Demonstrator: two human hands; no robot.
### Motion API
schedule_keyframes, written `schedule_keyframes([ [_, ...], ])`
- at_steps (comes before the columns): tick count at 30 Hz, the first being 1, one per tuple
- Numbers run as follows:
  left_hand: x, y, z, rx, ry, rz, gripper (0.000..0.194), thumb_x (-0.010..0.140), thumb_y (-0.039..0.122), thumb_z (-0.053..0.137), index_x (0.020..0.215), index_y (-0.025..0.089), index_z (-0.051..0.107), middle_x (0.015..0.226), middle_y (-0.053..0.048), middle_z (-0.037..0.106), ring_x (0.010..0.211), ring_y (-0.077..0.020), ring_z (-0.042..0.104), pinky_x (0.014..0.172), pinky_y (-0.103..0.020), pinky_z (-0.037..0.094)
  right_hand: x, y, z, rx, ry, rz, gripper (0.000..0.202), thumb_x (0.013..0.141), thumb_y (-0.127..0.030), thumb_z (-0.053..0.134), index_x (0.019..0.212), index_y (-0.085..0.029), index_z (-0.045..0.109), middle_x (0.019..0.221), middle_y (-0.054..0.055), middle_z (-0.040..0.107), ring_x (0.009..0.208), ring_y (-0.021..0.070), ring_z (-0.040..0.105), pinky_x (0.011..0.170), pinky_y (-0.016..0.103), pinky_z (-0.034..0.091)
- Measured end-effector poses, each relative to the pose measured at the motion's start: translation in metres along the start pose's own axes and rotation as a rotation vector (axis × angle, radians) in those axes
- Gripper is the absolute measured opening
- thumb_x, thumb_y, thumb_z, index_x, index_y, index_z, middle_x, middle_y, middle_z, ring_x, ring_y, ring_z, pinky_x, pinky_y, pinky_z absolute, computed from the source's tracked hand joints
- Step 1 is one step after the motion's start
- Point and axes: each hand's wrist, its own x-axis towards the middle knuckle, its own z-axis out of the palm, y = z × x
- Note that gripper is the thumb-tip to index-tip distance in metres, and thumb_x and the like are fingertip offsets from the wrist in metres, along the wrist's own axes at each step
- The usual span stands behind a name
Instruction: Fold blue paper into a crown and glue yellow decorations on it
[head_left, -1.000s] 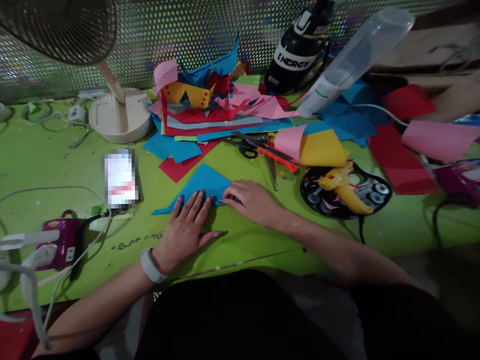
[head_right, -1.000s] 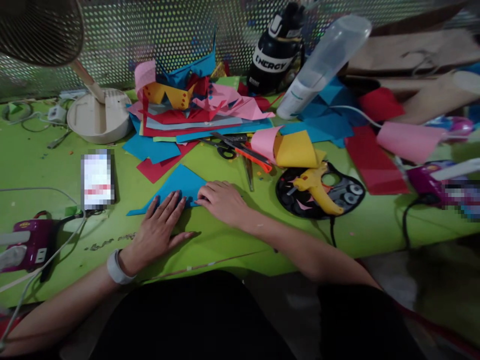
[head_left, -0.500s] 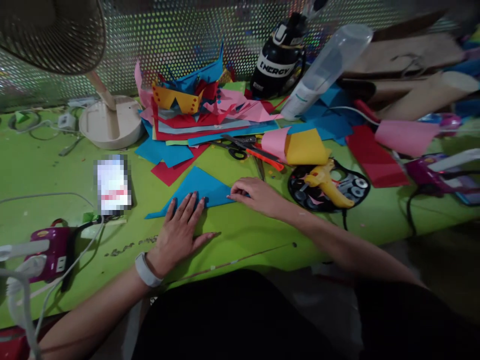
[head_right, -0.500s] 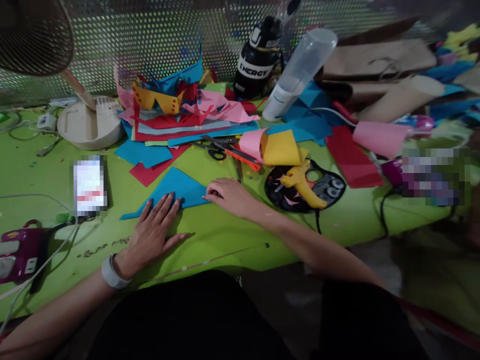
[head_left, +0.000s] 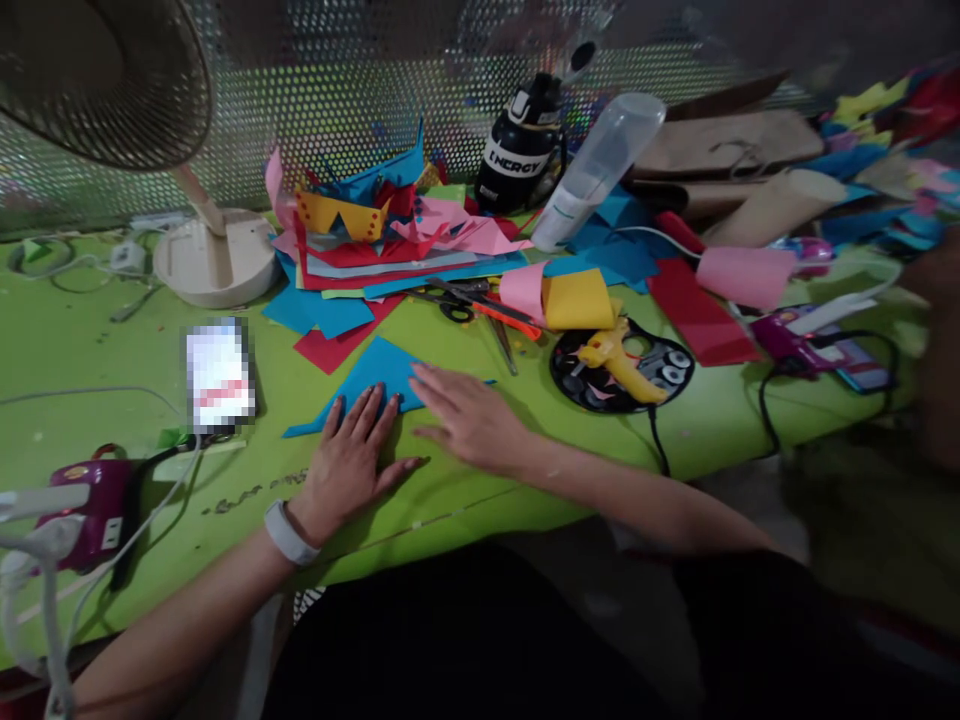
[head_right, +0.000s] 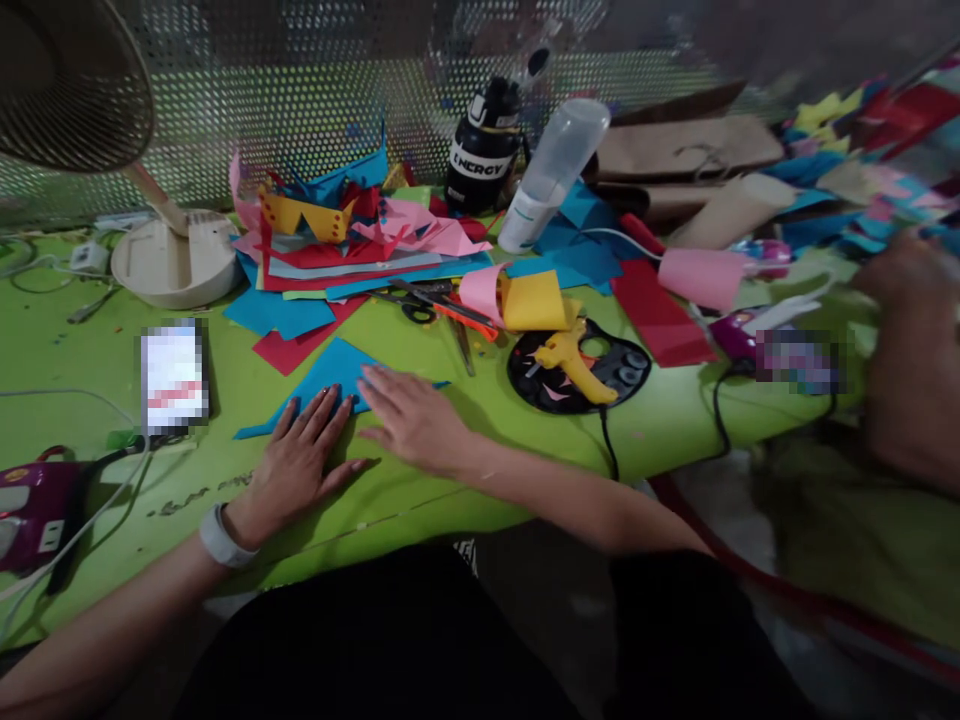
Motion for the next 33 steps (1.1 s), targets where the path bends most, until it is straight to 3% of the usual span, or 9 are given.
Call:
schedule_keyframes([
  [3,0.0,-0.002,0.002,0.006,0.012,0.01,0.073,0.096,0.061,0.037,0.15,0.012,0.035,0.155,-0.019,0.035,0.144,-0.0322,0.034,0.116,-0.057,0.025,0.004,-0.016,0.017,0.034,-0.113,-0.066,0.07,0.097,-0.057,0.04,0.145,-0.006,0.043,0.152,0.02,0.04,0.142,0.0304,0.036,0.115,0.05,0.033],
  [8,0.0,-0.003,0.003,0.009,0.021,0.016,0.072,0.096,0.06,0.037,0.15,0.012,0.035,0.155,-0.019,0.036,0.143,-0.0335,0.035,0.115,-0.058,0.025,-0.003,-0.012,0.026,0.035,-0.174,-0.056,0.078,0.098,-0.061,0.033,0.148,-0.001,0.036,0.155,0.02,0.033,0.146,0.0301,0.03,0.119,0.05,0.028],
  [20,-0.001,0.002,0.003,-0.01,-0.018,-0.019,0.08,0.095,0.065,0.031,0.15,0.007,0.032,0.155,-0.019,0.034,0.146,-0.0299,0.03,0.12,-0.052,0.018,-0.01,-0.012,0.026,0.035,-0.156,-0.067,0.074,0.099,-0.059,0.029,0.148,-0.003,0.036,0.155,0.02,0.033,0.146,0.0301,0.029,0.117,0.054,0.029],
  [33,-0.003,0.012,-0.005,-0.026,-0.174,-0.122,0.087,0.094,0.071,0.019,0.152,0.007,0.029,0.16,-0.015,0.021,0.149,-0.027,0.021,0.122,-0.049,0.008,-0.015,-0.012,0.027,-0.003,-0.168,-0.099,0.072,0.1,-0.056,0.029,0.149,-0.003,0.035,0.154,0.018,0.036,0.145,0.03,0.031,0.118,0.053,0.027],
])
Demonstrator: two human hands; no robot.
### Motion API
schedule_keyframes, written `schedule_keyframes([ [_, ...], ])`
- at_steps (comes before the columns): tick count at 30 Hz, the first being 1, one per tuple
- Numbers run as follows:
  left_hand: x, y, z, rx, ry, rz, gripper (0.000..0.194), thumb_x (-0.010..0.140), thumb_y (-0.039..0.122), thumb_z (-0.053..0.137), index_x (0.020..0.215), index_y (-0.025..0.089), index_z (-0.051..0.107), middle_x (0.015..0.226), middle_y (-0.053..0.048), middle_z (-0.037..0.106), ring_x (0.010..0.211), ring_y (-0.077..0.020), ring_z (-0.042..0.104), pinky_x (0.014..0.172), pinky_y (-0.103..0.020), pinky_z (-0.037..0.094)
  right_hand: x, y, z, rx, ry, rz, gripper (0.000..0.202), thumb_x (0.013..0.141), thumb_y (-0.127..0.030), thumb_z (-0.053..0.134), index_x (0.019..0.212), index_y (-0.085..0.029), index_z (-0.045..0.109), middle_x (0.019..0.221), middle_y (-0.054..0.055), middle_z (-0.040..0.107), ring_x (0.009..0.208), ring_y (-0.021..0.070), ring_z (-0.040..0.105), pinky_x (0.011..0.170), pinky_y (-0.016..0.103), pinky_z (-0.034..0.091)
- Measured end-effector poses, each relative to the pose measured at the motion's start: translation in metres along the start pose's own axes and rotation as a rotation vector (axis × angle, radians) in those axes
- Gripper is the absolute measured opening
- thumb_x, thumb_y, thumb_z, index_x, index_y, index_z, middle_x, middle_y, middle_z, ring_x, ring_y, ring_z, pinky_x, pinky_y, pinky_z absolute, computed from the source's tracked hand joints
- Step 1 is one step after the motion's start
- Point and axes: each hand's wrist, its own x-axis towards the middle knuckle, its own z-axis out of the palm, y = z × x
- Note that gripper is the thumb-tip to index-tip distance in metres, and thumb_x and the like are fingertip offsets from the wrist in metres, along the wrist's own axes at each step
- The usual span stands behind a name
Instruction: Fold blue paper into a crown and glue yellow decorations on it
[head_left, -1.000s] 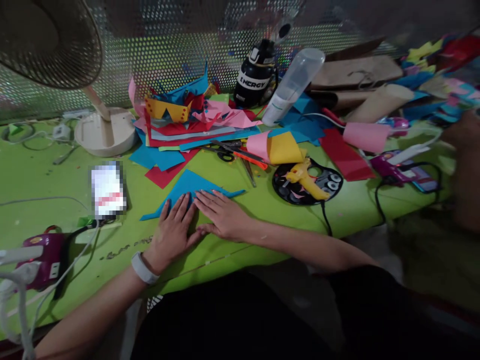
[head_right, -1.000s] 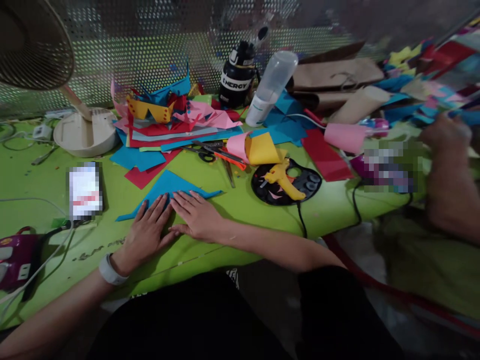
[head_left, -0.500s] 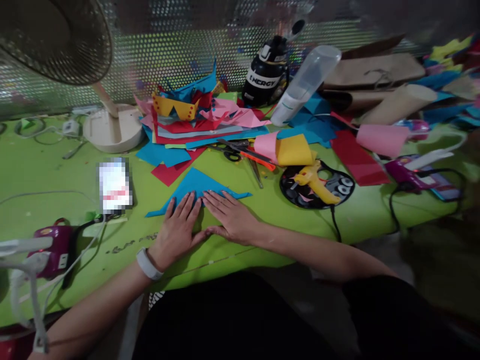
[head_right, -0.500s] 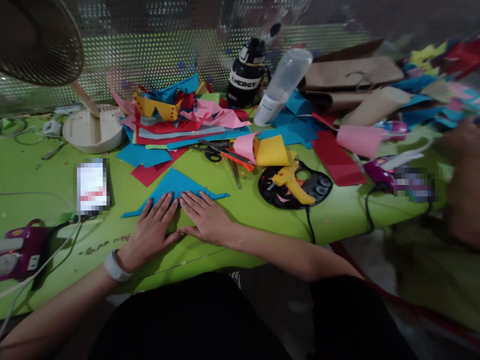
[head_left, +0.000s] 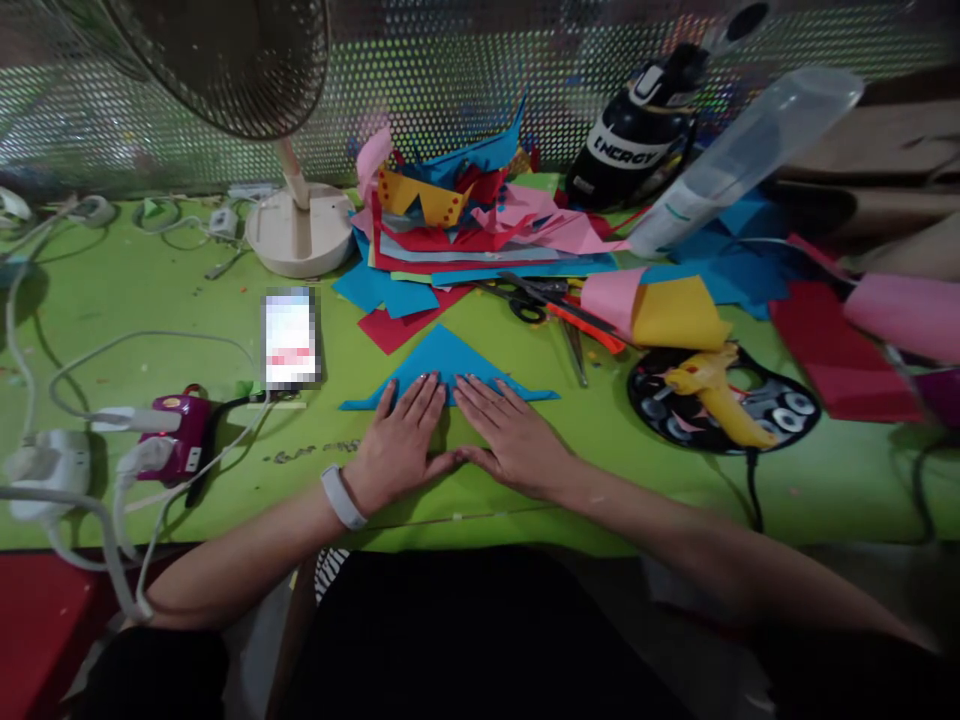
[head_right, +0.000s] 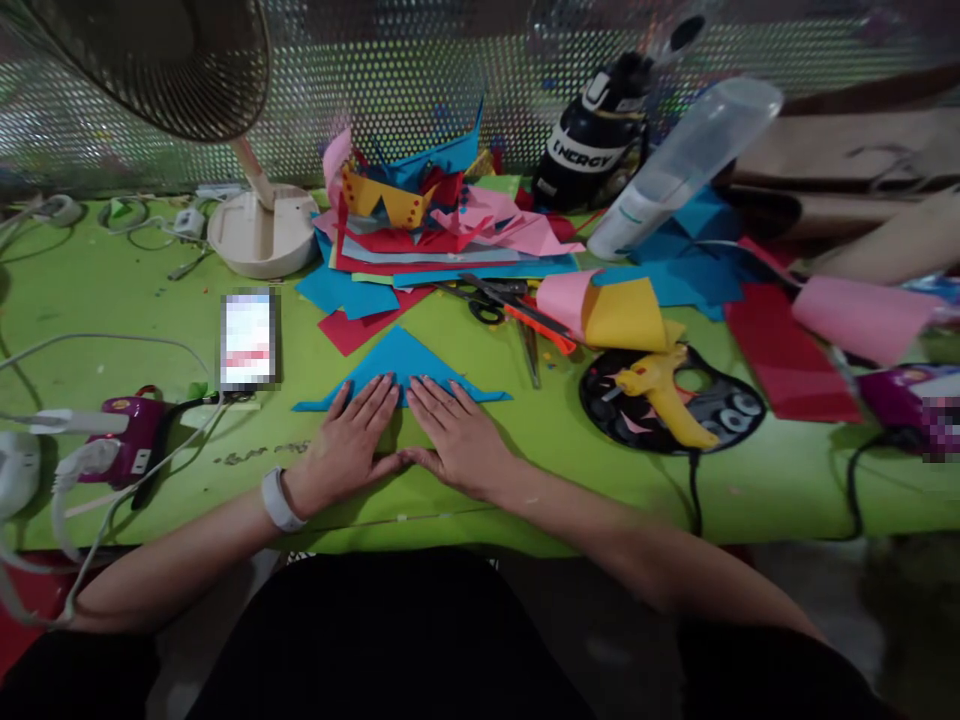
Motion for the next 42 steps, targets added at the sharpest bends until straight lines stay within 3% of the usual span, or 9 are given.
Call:
schedule_keyframes([
  [9,-0.003,0.003,0.002,0.045,0.0,-0.043,0.083,0.095,0.069,0.019,0.154,0.011,0.023,0.161,-0.011,0.021,0.15,-0.0273,0.018,0.12,-0.058,0.005,0.001,-0.001,0.0,-0.013,0.011,-0.003,0.073,0.101,-0.055,0.025,0.147,-0.001,0.038,0.153,0.018,0.036,0.145,0.0302,0.031,0.118,0.053,0.027],
  [17,-0.005,0.002,0.0,0.056,0.042,-0.067,0.08,0.093,0.071,0.028,0.155,0.021,0.024,0.161,-0.009,0.024,0.149,-0.0347,0.016,0.117,-0.065,-0.001,0.002,0.0,-0.007,0.018,-0.097,0.047,0.076,0.098,-0.06,0.028,0.152,-0.006,0.029,0.158,0.016,0.026,0.149,0.0288,0.021,0.12,0.053,0.021],
  [23,-0.023,-0.012,-0.003,0.12,0.065,-0.126,0.083,0.09,0.073,0.034,0.155,0.023,0.024,0.162,-0.013,0.019,0.149,-0.0379,0.014,0.116,-0.066,-0.002,-0.012,0.011,-0.012,0.024,-0.146,0.118,0.086,0.095,-0.068,0.023,0.153,-0.004,0.027,0.16,0.016,0.021,0.149,0.03,0.018,0.121,0.052,0.021],
  [29,-0.044,-0.024,-0.01,0.108,0.065,-0.184,0.087,0.091,0.074,0.028,0.157,0.018,0.016,0.162,-0.016,0.017,0.15,-0.033,0.013,0.119,-0.06,0.002,-0.033,0.028,-0.018,0.029,-0.142,0.215,0.088,0.095,-0.069,0.021,0.156,-0.006,0.017,0.16,0.017,0.021,0.149,0.0278,0.018,0.121,0.048,0.021],
  [34,-0.058,-0.032,-0.012,0.11,0.064,-0.216,0.09,0.09,0.076,0.022,0.157,0.017,0.011,0.162,-0.016,0.018,0.15,-0.0311,0.015,0.119,-0.058,0.001,-0.043,0.031,-0.019,-0.048,-0.166,0.296,0.082,0.097,-0.066,0.018,0.157,-0.01,0.016,0.16,0.015,0.024,0.149,0.0281,0.022,0.121,0.054,0.017],
  [38,-0.064,-0.036,-0.011,0.134,0.088,-0.205,0.091,0.091,0.076,0.019,0.157,0.015,0.007,0.161,-0.017,0.018,0.149,-0.0311,0.019,0.12,-0.056,0.0,-0.051,0.034,-0.016,-0.114,-0.111,0.339,0.082,0.097,-0.065,0.019,0.153,-0.005,0.025,0.156,0.021,0.031,0.146,0.0308,0.028,0.119,0.053,0.02],
  [42,-0.064,-0.036,-0.011,0.14,0.102,-0.192,0.089,0.092,0.074,0.018,0.157,0.015,0.008,0.16,-0.017,0.021,0.149,-0.0303,0.021,0.12,-0.055,0.002,-0.037,0.026,-0.033,-0.095,0.019,0.328,0.077,0.098,-0.062,0.025,0.138,-0.001,0.049,0.145,0.026,0.047,0.137,0.0355,0.042,0.112,0.049,0.033],
])
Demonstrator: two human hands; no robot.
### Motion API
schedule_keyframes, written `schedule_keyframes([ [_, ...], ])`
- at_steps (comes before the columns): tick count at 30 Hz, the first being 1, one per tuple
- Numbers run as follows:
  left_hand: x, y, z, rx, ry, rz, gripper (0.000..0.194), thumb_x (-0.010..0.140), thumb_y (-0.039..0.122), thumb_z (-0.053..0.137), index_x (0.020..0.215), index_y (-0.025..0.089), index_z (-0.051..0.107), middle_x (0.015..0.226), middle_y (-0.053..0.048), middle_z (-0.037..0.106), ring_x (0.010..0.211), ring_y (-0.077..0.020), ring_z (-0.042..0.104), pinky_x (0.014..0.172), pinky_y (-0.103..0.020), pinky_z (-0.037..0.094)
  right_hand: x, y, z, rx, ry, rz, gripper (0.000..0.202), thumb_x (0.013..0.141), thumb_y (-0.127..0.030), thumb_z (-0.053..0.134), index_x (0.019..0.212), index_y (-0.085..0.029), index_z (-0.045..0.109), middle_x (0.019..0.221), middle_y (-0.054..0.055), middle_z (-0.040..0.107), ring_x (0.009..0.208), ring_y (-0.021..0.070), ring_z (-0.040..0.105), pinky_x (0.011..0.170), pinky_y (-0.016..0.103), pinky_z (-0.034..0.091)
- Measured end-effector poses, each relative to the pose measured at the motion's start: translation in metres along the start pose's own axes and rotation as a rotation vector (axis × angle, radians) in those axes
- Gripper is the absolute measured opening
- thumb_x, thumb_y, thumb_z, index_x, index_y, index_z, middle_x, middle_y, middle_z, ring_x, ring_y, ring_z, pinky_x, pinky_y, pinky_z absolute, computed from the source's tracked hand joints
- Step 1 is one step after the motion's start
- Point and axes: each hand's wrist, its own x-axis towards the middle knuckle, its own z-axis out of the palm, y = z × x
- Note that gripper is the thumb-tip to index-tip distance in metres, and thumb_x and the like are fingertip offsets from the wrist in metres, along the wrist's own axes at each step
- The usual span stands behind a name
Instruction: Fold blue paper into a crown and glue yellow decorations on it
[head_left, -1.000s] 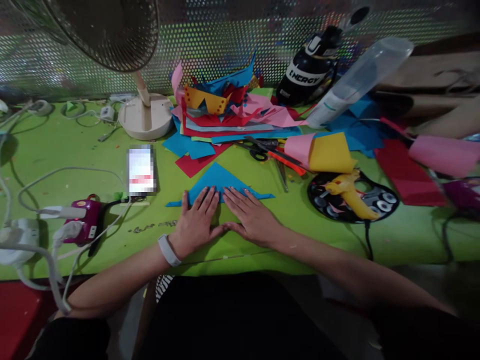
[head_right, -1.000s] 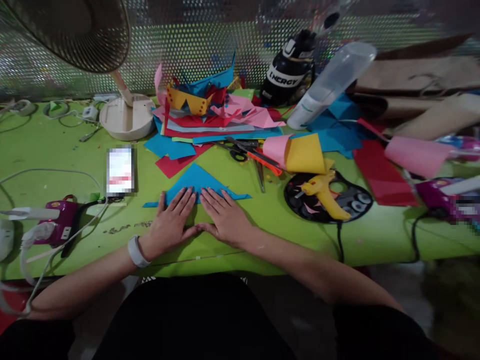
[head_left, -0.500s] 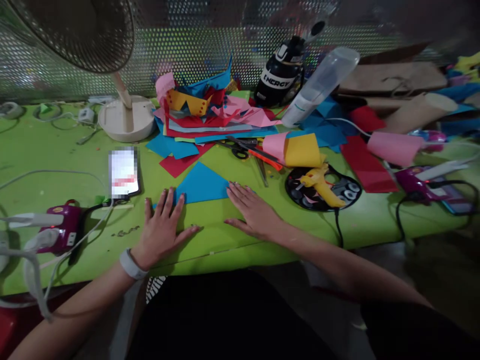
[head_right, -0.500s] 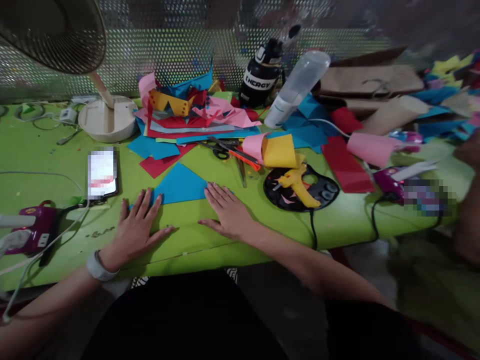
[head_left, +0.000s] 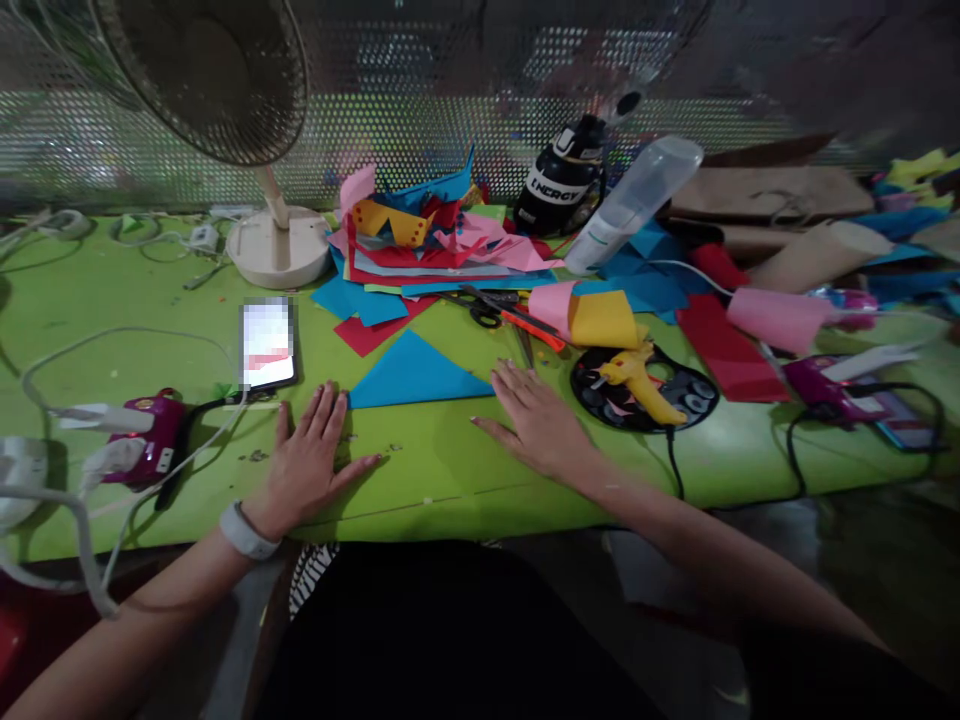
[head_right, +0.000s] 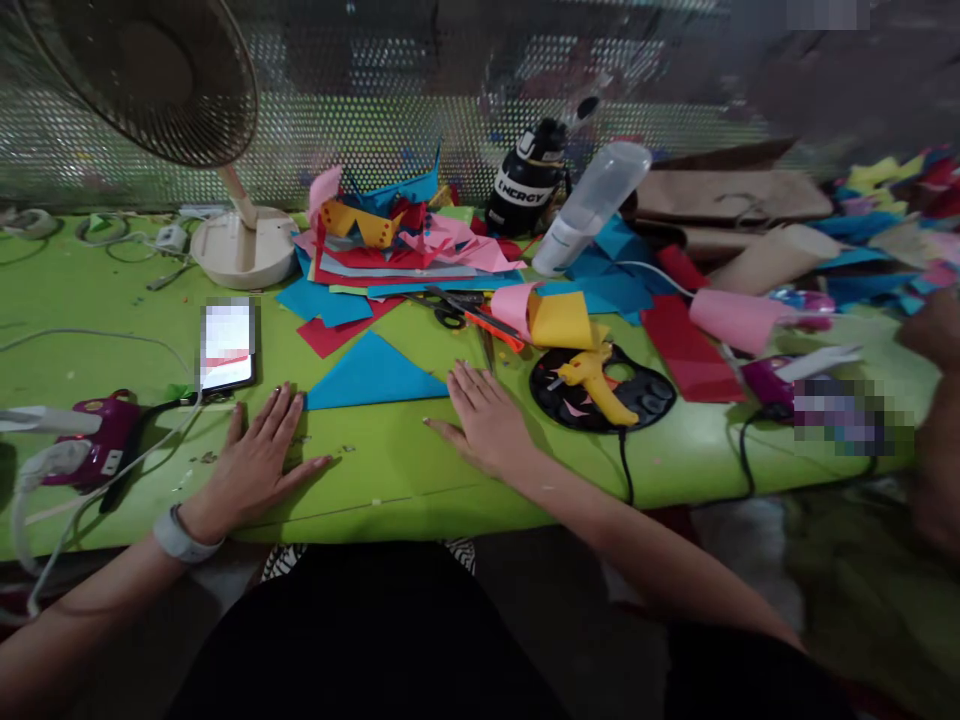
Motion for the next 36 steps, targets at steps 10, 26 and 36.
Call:
schedule_keyframes([
  [10,-0.001,0.0,-0.006,-0.014,-0.044,-0.005,0.091,0.09,0.077,0.024,0.156,0.015,0.015,0.159,-0.017,0.025,0.148,-0.0296,0.024,0.12,-0.056,0.004,0.093,-0.049,-0.024,0.324,-0.457,0.031,0.046,0.095,-0.054,0.044,0.07,-0.019,0.058,0.069,0.004,0.065,0.062,0.0155,0.055,0.053,0.028,0.029],
  [26,0.027,0.027,-0.033,0.059,-0.032,-0.057,0.073,0.093,0.068,0.035,0.127,0.008,0.059,0.146,-0.022,0.047,0.135,-0.0349,0.044,0.114,-0.053,0.029,0.094,0.004,0.002,0.712,-0.779,0.194,0.055,0.075,-0.071,0.063,0.058,-0.021,0.047,0.051,0.001,0.062,0.046,0.0143,0.063,0.048,0.024,0.048],
  [36,0.135,0.055,-0.028,-0.378,-0.403,0.02,0.02,0.087,0.029,0.06,0.097,0.013,0.067,0.093,-0.008,0.072,0.087,-0.0218,0.066,0.072,-0.028,0.048,0.096,0.003,-0.001,0.684,-0.789,0.181,0.043,0.083,-0.053,0.063,0.059,-0.02,0.052,0.05,-0.001,0.062,0.044,0.0115,0.061,0.05,0.022,0.049],
])
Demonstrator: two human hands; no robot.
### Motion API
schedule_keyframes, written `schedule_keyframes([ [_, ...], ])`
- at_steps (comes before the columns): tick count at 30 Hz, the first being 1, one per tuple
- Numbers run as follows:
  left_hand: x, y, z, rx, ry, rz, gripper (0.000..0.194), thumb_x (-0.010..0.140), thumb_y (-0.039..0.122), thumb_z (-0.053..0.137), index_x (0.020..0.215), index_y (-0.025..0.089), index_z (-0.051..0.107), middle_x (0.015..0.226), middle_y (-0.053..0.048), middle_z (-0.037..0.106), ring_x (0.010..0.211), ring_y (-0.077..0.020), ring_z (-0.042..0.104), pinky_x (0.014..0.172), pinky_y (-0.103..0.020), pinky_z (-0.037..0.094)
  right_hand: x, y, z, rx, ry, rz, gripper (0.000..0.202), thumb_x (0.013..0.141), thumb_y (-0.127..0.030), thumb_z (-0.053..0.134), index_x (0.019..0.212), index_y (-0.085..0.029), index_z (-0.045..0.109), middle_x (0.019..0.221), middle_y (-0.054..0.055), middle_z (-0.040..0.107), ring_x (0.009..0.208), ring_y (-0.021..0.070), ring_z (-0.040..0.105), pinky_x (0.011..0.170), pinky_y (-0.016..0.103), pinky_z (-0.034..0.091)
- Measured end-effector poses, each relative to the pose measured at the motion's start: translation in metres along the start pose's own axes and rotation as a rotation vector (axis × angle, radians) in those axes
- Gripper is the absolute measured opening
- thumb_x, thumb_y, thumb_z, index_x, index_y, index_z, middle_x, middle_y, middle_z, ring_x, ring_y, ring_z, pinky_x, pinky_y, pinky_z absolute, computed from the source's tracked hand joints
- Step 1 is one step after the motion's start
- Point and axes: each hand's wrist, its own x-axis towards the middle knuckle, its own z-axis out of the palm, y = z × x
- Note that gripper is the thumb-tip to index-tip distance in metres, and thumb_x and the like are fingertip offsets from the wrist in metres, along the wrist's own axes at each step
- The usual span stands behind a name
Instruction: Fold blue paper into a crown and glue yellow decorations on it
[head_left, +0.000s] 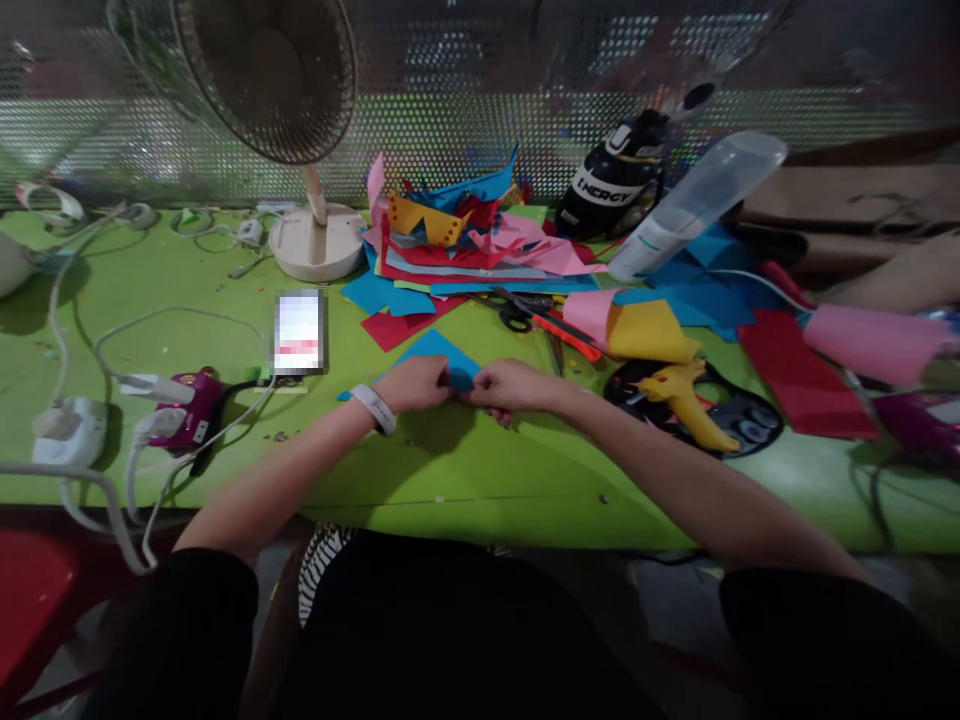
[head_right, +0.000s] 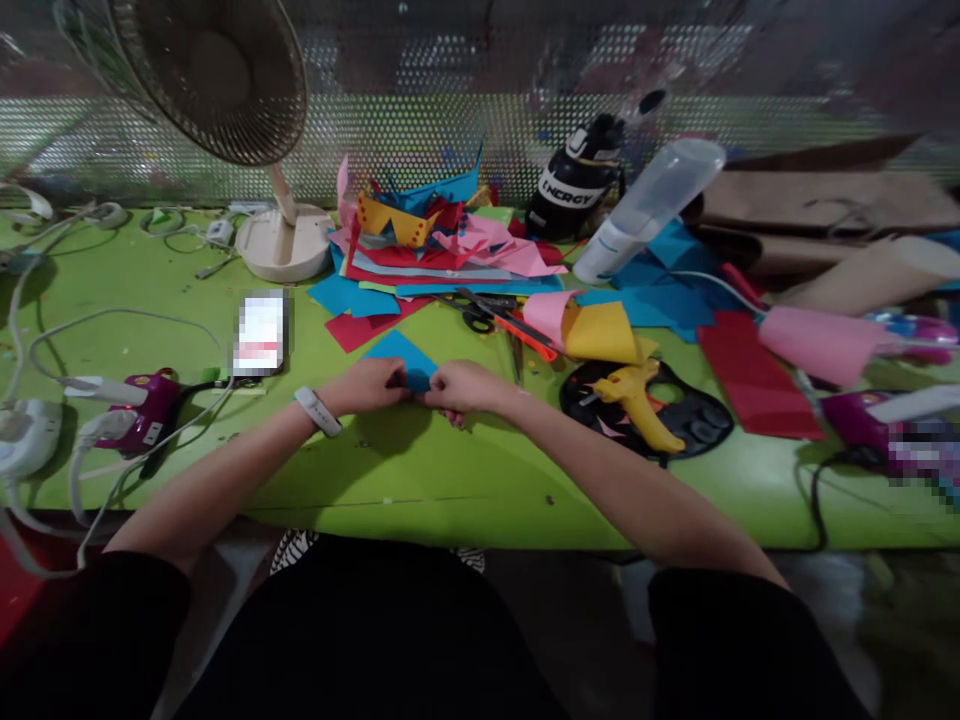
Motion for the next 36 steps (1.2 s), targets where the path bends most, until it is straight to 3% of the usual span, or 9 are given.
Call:
schedule_keyframes([
  [3,0.01,-0.019,-0.006,-0.088,-0.084,0.011,0.018,0.084,0.032,0.064,0.09,0.015,0.066,0.079,-0.003,0.071,0.071,-0.016,0.066,0.065,-0.024,0.048,0.002,0.001,-0.002,0.03,-0.025,-0.015,0.045,0.082,-0.055,0.064,0.057,-0.02,0.051,0.051,-0.001,0.063,0.044,0.0118,0.061,0.05,0.022,0.05],
  [8,0.015,-0.03,-0.01,-0.476,-0.258,-0.164,0.018,0.08,0.032,0.069,0.075,0.017,0.061,0.059,0.001,0.063,0.056,-0.0138,0.064,0.058,-0.025,0.05,0.001,-0.006,-0.005,0.092,-0.064,0.055,0.055,0.072,-0.068,0.069,0.056,-0.02,0.048,0.05,0.0,0.062,0.044,0.0131,0.061,0.047,0.024,0.05],
  [15,0.019,-0.027,-0.008,-0.611,-0.256,-0.234,0.021,0.074,0.028,0.075,0.068,0.018,0.058,0.054,0.001,0.063,0.058,-0.0148,0.065,0.063,-0.028,0.054,0.002,-0.011,-0.009,0.116,-0.12,0.092,0.056,0.07,-0.07,0.071,0.057,-0.02,0.048,0.049,-0.001,0.061,0.043,0.0117,0.06,0.047,0.023,0.05],
  [27,0.02,-0.032,-0.005,-0.563,-0.253,-0.197,0.028,0.068,0.031,0.081,0.062,0.017,0.057,0.055,0.0,0.065,0.056,-0.015,0.066,0.055,-0.024,0.052,0.01,-0.011,-0.013,0.119,-0.198,0.152,0.056,0.068,-0.069,0.073,0.058,-0.018,0.051,0.049,0.0,0.063,0.044,0.0126,0.063,0.047,0.022,0.046],
  [33,0.006,-0.049,-0.002,-0.613,-0.249,-0.232,0.032,0.065,0.032,0.084,0.064,0.017,0.056,0.054,-0.001,0.067,0.056,-0.0169,0.068,0.055,-0.026,0.053,0.01,-0.007,-0.014,0.126,-0.162,0.135,0.058,0.065,-0.072,0.072,0.058,-0.018,0.052,0.048,0.0,0.063,0.044,0.0126,0.063,0.048,0.022,0.048],
  [36,-0.01,-0.063,-0.006,-0.663,-0.258,-0.319,0.031,0.069,0.033,0.081,0.065,0.017,0.055,0.056,-0.002,0.068,0.057,-0.0181,0.069,0.056,-0.028,0.054,0.009,-0.002,-0.015,0.136,-0.165,0.146,0.06,0.062,-0.073,0.073,0.057,-0.017,0.052,0.047,0.0,0.063,0.044,0.0125,0.063,0.05,0.022,0.05],
])
